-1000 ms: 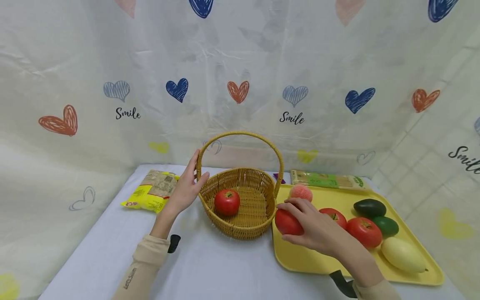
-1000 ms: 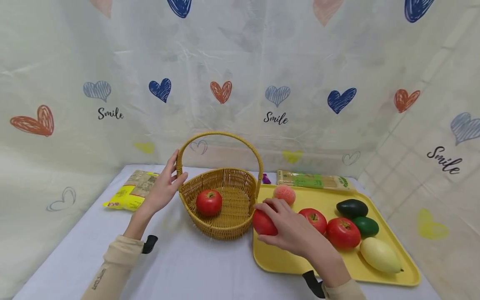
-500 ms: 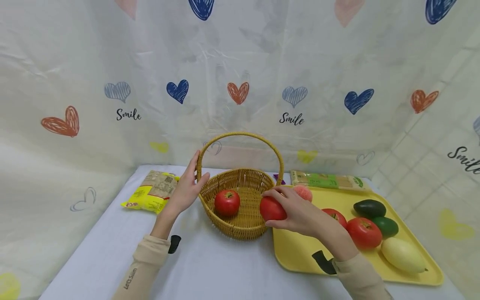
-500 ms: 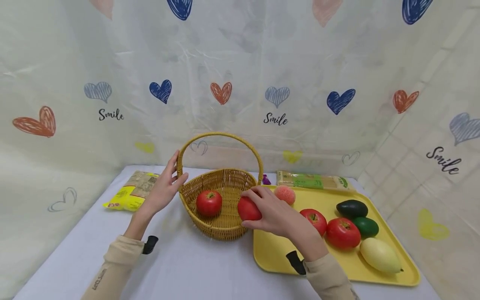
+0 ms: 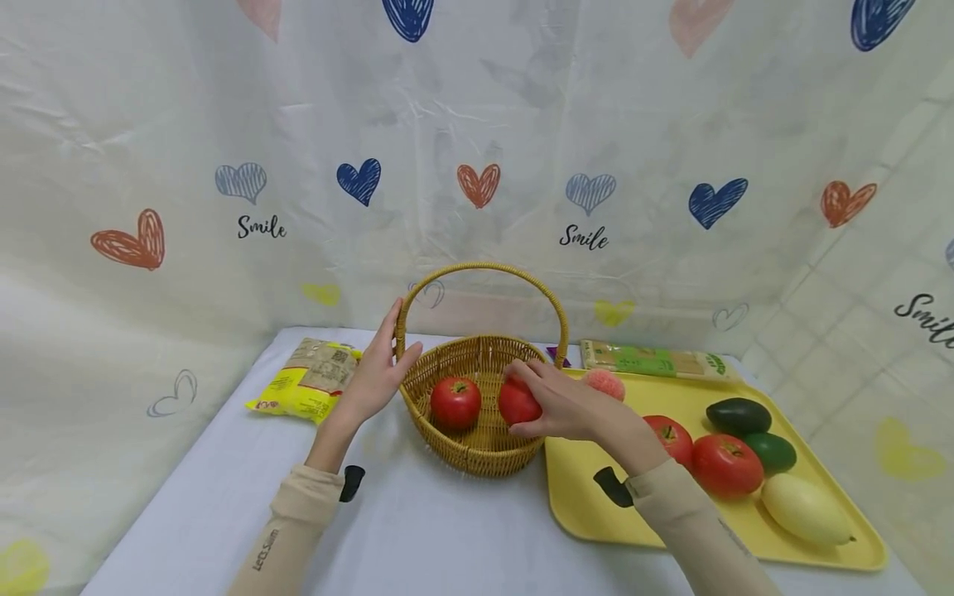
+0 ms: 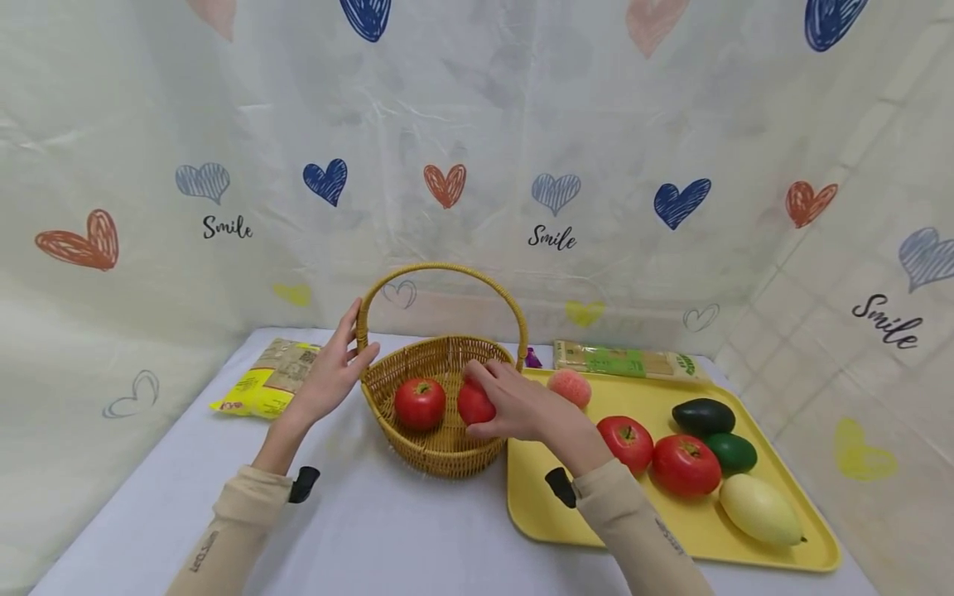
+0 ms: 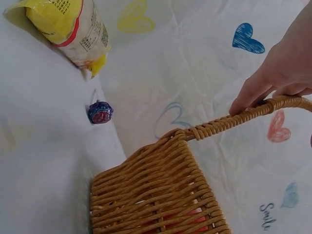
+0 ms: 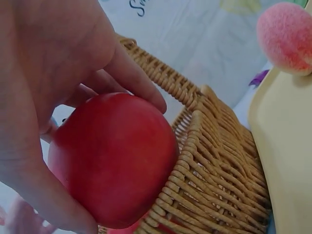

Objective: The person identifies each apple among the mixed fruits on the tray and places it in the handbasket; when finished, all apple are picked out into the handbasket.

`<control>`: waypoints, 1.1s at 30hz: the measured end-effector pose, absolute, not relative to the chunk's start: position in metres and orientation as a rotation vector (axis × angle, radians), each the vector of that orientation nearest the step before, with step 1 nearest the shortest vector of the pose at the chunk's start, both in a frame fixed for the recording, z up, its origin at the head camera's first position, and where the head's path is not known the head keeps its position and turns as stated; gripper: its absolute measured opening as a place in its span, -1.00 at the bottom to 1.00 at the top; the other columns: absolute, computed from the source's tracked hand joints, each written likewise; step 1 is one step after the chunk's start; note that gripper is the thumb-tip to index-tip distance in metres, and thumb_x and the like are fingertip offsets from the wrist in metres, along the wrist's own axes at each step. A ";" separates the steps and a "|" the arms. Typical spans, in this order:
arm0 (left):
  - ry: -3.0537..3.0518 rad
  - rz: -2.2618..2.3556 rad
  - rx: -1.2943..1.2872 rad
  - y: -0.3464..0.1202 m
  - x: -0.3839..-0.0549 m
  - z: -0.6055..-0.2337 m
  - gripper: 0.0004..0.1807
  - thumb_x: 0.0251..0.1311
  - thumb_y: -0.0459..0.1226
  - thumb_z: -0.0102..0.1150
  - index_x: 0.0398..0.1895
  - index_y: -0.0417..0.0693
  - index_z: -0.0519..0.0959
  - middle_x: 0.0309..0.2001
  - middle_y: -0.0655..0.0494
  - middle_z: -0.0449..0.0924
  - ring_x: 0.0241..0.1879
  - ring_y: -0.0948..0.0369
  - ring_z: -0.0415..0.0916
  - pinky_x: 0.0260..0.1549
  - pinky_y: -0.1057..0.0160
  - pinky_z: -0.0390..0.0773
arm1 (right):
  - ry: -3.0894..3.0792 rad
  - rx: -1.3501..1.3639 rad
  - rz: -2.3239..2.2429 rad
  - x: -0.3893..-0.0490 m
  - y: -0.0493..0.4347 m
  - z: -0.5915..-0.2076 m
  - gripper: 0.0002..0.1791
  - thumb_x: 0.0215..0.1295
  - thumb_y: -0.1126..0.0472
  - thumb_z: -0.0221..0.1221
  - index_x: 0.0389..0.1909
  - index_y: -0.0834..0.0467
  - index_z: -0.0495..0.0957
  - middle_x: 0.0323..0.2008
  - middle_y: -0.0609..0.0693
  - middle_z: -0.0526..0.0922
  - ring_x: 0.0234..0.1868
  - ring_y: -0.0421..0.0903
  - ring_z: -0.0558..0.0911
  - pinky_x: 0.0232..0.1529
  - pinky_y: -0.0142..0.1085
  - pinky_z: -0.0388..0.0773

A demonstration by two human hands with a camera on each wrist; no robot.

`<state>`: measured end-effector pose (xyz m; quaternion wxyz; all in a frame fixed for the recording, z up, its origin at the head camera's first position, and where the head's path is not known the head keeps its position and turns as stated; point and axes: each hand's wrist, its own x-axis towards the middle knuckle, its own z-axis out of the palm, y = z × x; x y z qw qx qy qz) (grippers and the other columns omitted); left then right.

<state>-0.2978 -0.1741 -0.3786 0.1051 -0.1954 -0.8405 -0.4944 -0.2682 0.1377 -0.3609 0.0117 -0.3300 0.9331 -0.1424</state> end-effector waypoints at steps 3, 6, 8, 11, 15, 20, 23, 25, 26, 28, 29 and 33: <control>-2.477 -1.460 -0.577 -0.174 -0.298 -0.378 -0.12 0.55 0.04 -0.02 0.70 0.14 -0.27 0.71 0.06 -0.26 0.68 -0.06 -0.18 0.48 -0.27 0.25 | 2.882 -1.019 -0.408 -0.277 0.134 -0.361 -0.24 0.24 -0.10 0.39 0.38 0.03 0.31 0.22 0.13 0.46 0.12 0.02 0.57 -0.02 -0.11 0.70; -2.480 -1.456 -0.576 -0.174 -0.299 -0.378 -0.12 0.55 0.04 -0.02 0.70 0.16 -0.27 0.71 0.06 -0.26 0.68 -0.06 -0.18 0.48 -0.27 0.25 | 2.868 -1.012 -0.369 -0.286 0.129 -0.362 -0.23 0.25 -0.10 0.38 0.42 -0.04 0.30 0.27 0.14 0.43 0.18 0.06 0.54 0.03 -0.07 0.70; -2.480 -1.455 -0.574 -0.174 -0.299 -0.378 -0.12 0.55 0.04 -0.02 0.70 0.17 -0.26 0.71 0.06 -0.26 0.68 -0.05 -0.17 0.47 -0.26 0.26 | 2.867 -1.005 -0.337 -0.292 0.126 -0.362 -0.24 0.24 -0.09 0.40 0.40 -0.06 0.32 0.27 0.15 0.43 0.20 0.09 0.53 0.03 -0.04 0.70; -2.478 -1.454 -0.568 -0.175 -0.300 -0.379 -0.13 0.55 0.04 -0.02 0.70 0.17 -0.26 0.71 0.07 -0.26 0.68 -0.05 -0.18 0.47 -0.27 0.26 | 2.865 -0.984 -0.253 -0.299 0.118 -0.360 -0.27 0.21 -0.10 0.42 0.36 -0.07 0.37 0.25 0.16 0.44 0.18 0.09 0.52 0.01 -0.02 0.69; -2.472 -1.455 -0.565 -0.176 -0.300 -0.381 -0.12 0.55 0.04 -0.02 0.70 0.13 -0.26 0.71 0.07 -0.26 0.68 -0.05 -0.18 0.47 -0.26 0.27 | 2.831 -0.947 -0.151 -0.308 0.107 -0.357 -0.28 0.18 -0.09 0.45 0.32 -0.07 0.39 0.23 0.14 0.43 0.19 0.07 0.50 0.06 0.00 0.68; -2.474 -1.458 -0.571 -0.176 -0.298 -0.381 -0.12 0.55 0.02 -0.01 0.70 0.09 -0.26 0.70 0.04 -0.26 0.67 -0.08 -0.17 0.47 -0.26 0.27 | 2.771 -0.916 -0.093 -0.318 0.098 -0.355 -0.29 0.13 -0.04 0.49 0.25 -0.06 0.37 0.16 0.12 0.41 0.20 0.08 0.46 0.13 0.02 0.65; -2.473 -1.453 -0.575 -0.175 -0.299 -0.382 -0.12 0.55 0.02 -0.01 0.70 0.10 -0.26 0.70 0.03 -0.26 0.67 -0.09 -0.17 0.46 -0.26 0.28 | 2.747 -0.887 -0.069 -0.322 0.094 -0.355 -0.29 0.12 -0.05 0.50 0.22 -0.08 0.34 0.13 0.11 0.39 0.19 0.07 0.46 0.10 0.01 0.65; -2.471 -1.450 -0.574 -0.175 -0.299 -0.382 -0.12 0.55 0.03 -0.01 0.70 0.13 -0.26 0.70 0.03 -0.25 0.67 -0.08 -0.16 0.46 -0.26 0.29 | 2.737 -0.863 -0.057 -0.326 0.091 -0.355 -0.29 0.12 -0.07 0.50 0.20 -0.09 0.32 0.13 0.10 0.37 0.19 0.06 0.45 0.10 0.00 0.65; -2.470 -1.450 -0.572 -0.175 -0.299 -0.382 -0.12 0.55 0.03 -0.02 0.70 0.16 -0.26 0.70 0.04 -0.25 0.67 -0.07 -0.16 0.46 -0.26 0.29 | 2.733 -0.848 -0.051 -0.327 0.091 -0.355 -0.28 0.12 -0.08 0.50 0.21 -0.10 0.31 0.13 0.10 0.36 0.20 0.06 0.44 0.11 0.01 0.64; -2.468 -1.448 -0.573 -0.174 -0.299 -0.382 -0.13 0.55 0.04 -0.02 0.70 0.18 -0.26 0.70 0.04 -0.25 0.67 -0.07 -0.15 0.46 -0.25 0.29 | 2.728 -0.825 -0.034 -0.331 0.089 -0.355 -0.25 0.12 -0.10 0.50 0.23 -0.10 0.30 0.14 0.10 0.36 0.22 0.07 0.44 0.13 0.02 0.63; -2.469 -1.447 -0.572 -0.174 -0.298 -0.381 -0.13 0.55 0.05 -0.02 0.70 0.18 -0.26 0.70 0.05 -0.25 0.67 -0.06 -0.15 0.46 -0.25 0.29 | 2.728 -0.811 -0.021 -0.332 0.089 -0.356 -0.22 0.11 -0.11 0.50 0.26 -0.09 0.29 0.15 0.11 0.35 0.23 0.07 0.43 0.16 0.02 0.62; -2.475 -1.441 -0.568 -0.174 -0.298 -0.381 -0.12 0.54 0.06 -0.02 0.70 0.16 -0.26 0.70 0.04 -0.26 0.67 -0.06 -0.15 0.47 -0.24 0.29 | 2.723 -0.755 0.038 -0.339 0.084 -0.358 -0.06 0.11 -0.17 0.48 0.42 -0.06 0.21 0.21 0.13 0.33 0.28 0.08 0.41 0.21 0.07 0.59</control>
